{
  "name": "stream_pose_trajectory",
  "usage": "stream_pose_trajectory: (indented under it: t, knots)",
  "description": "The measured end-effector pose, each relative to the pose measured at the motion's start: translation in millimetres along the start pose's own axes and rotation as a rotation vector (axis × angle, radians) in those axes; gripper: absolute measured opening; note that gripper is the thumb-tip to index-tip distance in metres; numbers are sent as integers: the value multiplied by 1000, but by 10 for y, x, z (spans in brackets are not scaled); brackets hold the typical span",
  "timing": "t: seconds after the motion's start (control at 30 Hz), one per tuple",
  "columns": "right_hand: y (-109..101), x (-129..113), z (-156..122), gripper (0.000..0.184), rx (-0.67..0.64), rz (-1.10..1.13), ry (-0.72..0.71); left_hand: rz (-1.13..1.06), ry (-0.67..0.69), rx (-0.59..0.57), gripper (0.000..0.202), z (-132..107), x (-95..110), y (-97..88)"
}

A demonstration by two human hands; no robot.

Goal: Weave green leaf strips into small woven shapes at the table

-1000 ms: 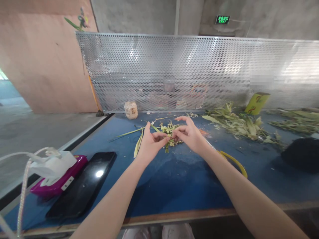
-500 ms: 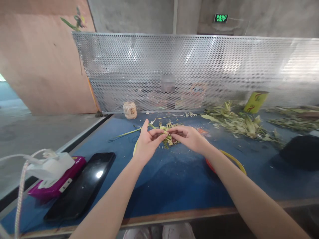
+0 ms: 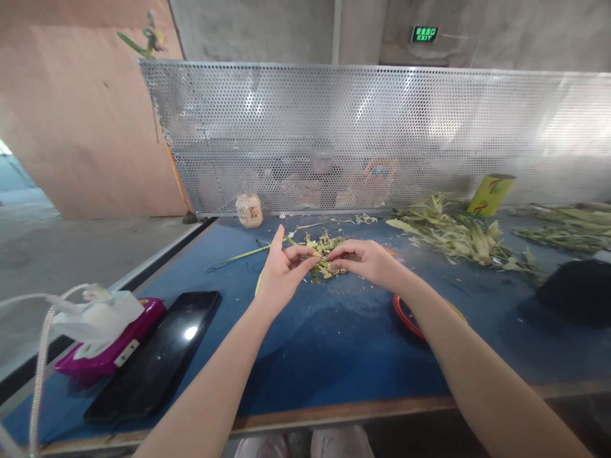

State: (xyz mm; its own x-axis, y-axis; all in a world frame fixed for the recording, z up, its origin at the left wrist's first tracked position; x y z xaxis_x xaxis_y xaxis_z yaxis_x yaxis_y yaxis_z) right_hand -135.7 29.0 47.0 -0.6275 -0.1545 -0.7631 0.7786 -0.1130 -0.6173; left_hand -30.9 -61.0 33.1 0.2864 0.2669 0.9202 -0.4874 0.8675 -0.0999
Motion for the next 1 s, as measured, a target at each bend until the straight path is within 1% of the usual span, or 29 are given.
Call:
stream_pose_trajectory:
  t: [0.1,0.27,0.33,0.4,0.47,0.53,0.57,0.67,0.73,0.8,0.9,0.93,1.0]
  knots:
    - [2,-16,3,13,-14,-75,11,32,-4,3,99,-3,-14,-11]
    - [19,-25,16,8,-43,-229,11,53,-6,-7,98,-7,0,1]
    - [0,-24,13,8,-22,-269,6,51,-6,-11,97,-8,10,8]
    - [-33,-11,4,9,14,-264,8,55,-10,-12,97,-9,15,11]
    - [-63,10,-10,9,52,-215,20,61,-16,-12,97,-9,10,13]
    - [-32,34,-11,10,32,-105,24,69,-17,-17,96,-9,6,18]
    - [10,40,-5,15,-2,-32,18,75,-14,-22,95,-9,8,22]
    - [163,44,21,41,-107,162,8,82,1,-41,95,-13,21,41]
    - [213,60,41,49,-113,211,32,81,7,-53,95,-15,27,57]
    - [240,78,63,43,-119,186,72,107,10,-72,94,-15,29,80]
    - [235,103,83,22,-130,113,128,199,25,-90,91,-15,32,104]
    - [215,118,83,17,-120,99,145,229,34,-91,91,-17,34,108]
    - [153,158,72,14,-73,92,173,289,54,-91,89,-22,43,111]
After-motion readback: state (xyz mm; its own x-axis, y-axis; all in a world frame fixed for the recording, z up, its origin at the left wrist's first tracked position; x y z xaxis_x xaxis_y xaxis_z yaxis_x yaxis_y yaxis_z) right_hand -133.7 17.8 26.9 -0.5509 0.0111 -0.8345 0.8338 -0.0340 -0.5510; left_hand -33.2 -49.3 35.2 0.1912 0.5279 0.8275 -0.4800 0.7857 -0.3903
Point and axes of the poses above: each hand's wrist, its own z-axis towards the middle knuckle, its own y-axis out of the palm, x = y × z, the point moved 8 cm from there along z, towards the middle knuckle, and after that the axes turned 15 degrees about -x, right-handed, at the moved point
